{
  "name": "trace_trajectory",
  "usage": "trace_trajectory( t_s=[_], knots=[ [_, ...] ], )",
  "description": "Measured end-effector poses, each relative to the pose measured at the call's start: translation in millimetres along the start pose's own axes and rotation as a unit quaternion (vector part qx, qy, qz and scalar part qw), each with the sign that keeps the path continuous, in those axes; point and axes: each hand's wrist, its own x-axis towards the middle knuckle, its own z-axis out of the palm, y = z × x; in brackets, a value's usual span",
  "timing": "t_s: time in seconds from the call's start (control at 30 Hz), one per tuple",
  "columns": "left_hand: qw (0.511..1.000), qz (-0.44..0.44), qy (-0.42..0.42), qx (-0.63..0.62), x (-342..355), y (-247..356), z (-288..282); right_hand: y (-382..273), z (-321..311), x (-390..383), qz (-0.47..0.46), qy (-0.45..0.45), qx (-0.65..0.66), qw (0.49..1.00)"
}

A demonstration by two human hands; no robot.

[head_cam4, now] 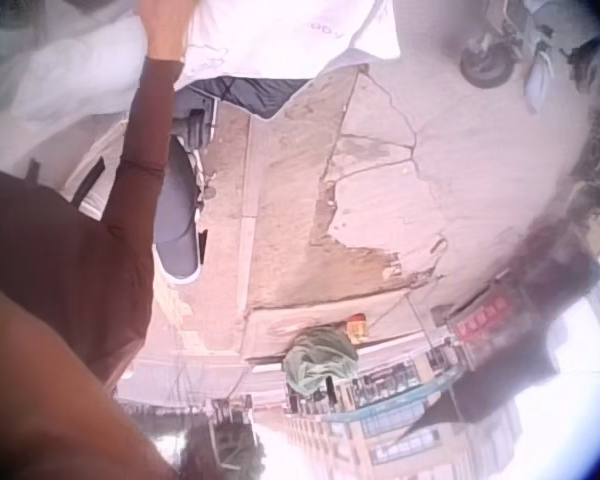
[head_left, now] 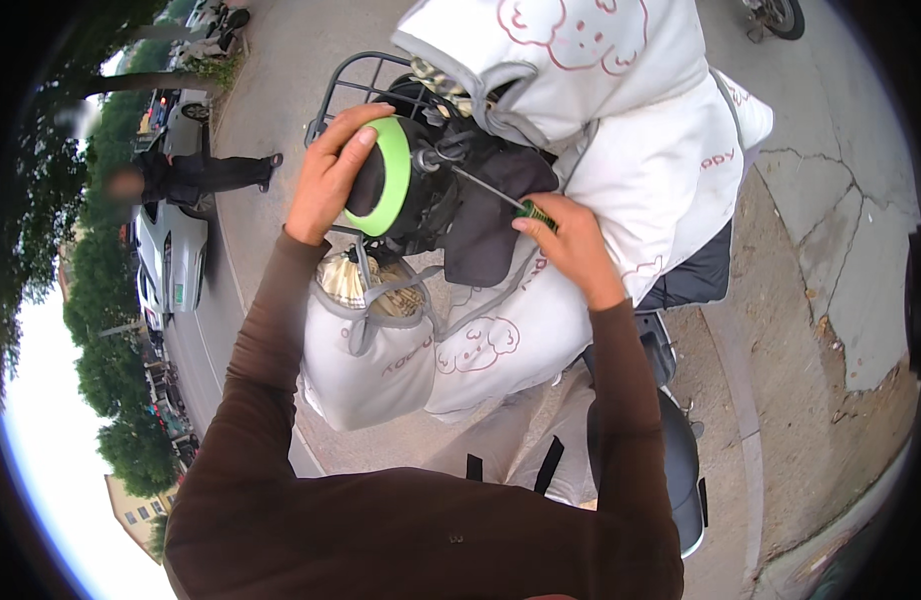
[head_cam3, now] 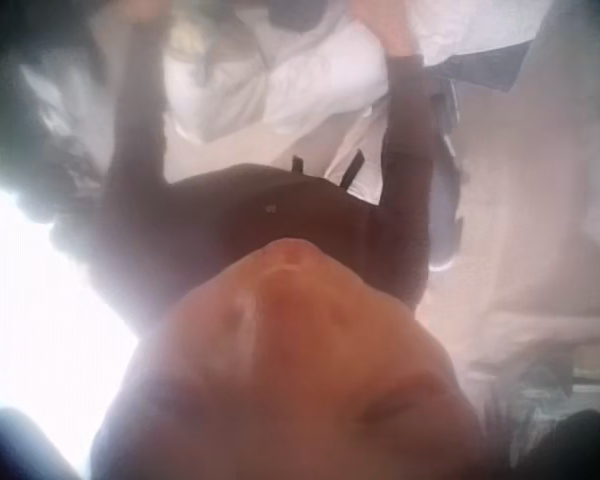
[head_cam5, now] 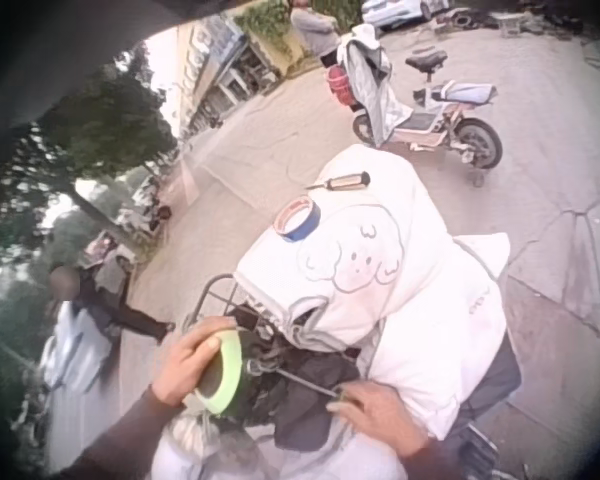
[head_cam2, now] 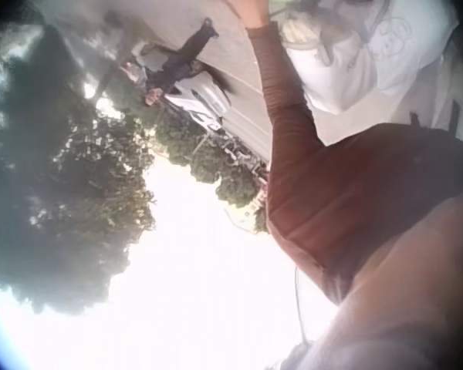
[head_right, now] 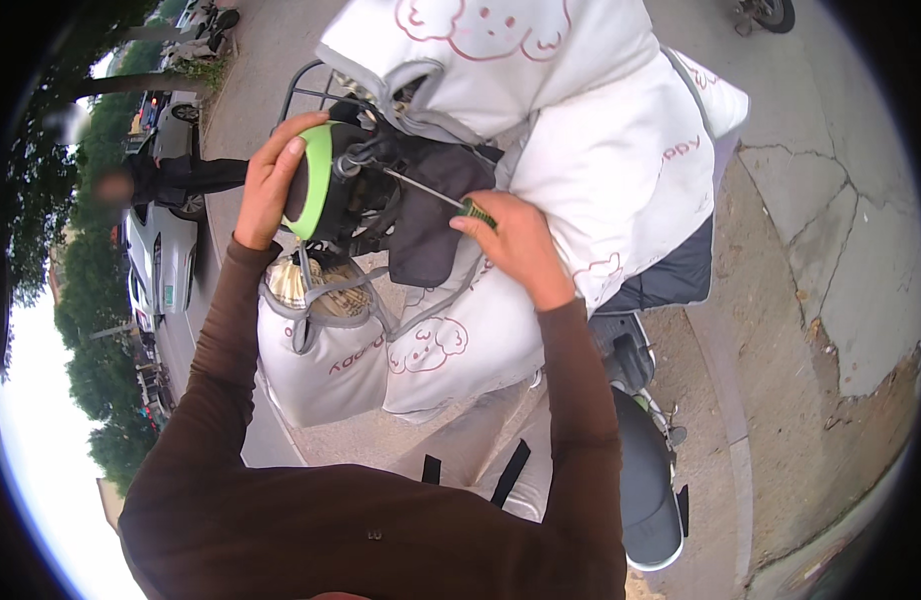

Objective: The person works on the front basket area of a white scooter, manipulating wires and components inside a green-rimmed black housing. They use a screwdriver to adjust parts within the housing and later remove a white cover from the scooter seat.

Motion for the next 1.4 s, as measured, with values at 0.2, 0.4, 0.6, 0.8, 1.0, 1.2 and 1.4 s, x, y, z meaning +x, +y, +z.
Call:
trace_trajectory(
  t_s=[0.2,0.4,0.6,0.8,1.0,1.2,1.4],
  knots=[
    [1.000,0.026,0.008,0.009,-6,1,-11,-8,28,0,-0.006,0.031,-0.190,0.981],
    [0.999,0.041,0.002,0.026,-8,-2,-8,-1,8,11,0.096,-0.089,-0.041,0.991],
    [0.999,0.045,0.028,0.003,-20,-16,-13,-36,16,1,0.100,-0.050,-0.151,0.982],
    [0.963,-0.187,0.148,-0.122,-131,-29,-71,-84,13,-25,0.123,-0.044,-0.241,0.962],
    [0.985,-0.129,0.105,-0.040,-222,32,-49,-53,-10,-26,0.113,0.031,-0.195,0.974],
    [0.984,-0.048,-0.003,0.173,-296,61,-33,-155,36,-29,0.133,0.159,-0.141,0.968],
    [0.994,-0.016,-0.017,0.107,-302,36,-18,-195,12,52,-0.045,0.055,-0.270,0.960]
  ],
)
